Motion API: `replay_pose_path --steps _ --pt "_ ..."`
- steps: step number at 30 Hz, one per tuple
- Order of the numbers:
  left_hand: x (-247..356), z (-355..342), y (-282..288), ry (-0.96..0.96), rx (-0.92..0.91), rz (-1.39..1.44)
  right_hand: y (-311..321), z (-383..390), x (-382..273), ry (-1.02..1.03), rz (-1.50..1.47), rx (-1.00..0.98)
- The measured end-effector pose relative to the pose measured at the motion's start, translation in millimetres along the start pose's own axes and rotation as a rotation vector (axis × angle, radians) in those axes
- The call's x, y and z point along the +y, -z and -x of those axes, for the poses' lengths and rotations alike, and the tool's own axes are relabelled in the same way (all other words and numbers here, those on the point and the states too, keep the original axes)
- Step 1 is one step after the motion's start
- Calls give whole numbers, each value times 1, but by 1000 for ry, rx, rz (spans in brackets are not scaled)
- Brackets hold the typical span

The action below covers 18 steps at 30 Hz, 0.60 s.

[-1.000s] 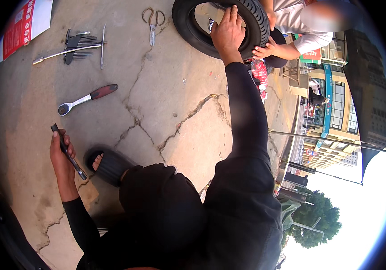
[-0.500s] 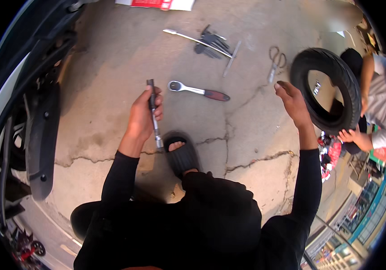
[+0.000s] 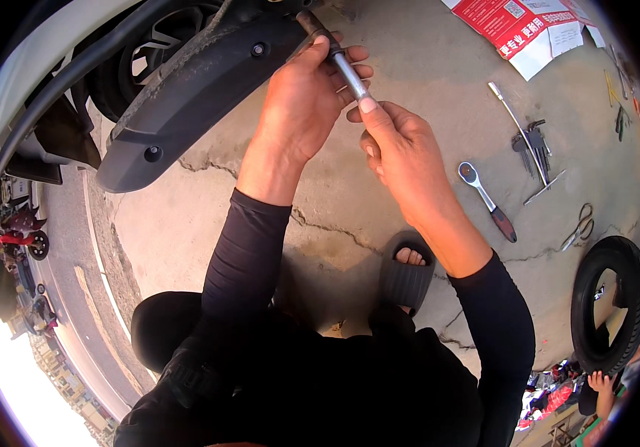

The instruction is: The person uses a ratchet and socket to loosen and tighten bolts on the rear fender and undercarriage of a white scooter. They retrieve tools from a nearby workbench and continue adjusting fasteners while another person handles a tire nearby.

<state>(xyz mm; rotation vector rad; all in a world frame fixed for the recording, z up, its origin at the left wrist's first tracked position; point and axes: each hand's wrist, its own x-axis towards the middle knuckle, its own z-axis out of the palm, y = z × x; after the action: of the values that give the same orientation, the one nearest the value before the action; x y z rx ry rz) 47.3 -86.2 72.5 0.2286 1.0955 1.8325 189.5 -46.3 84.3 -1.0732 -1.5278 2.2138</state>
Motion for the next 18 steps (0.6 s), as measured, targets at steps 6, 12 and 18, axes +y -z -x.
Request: replay_pose_path --steps 6,12,18 --pt "12 -38 -7 1 -103 -49 6 -34 -20 124 188 103" --pt "29 -61 -18 -17 -242 -60 9 -73 -55 204 282 180" --pt "28 -86 -18 -105 -291 48 5 -65 -79 274 144 80"
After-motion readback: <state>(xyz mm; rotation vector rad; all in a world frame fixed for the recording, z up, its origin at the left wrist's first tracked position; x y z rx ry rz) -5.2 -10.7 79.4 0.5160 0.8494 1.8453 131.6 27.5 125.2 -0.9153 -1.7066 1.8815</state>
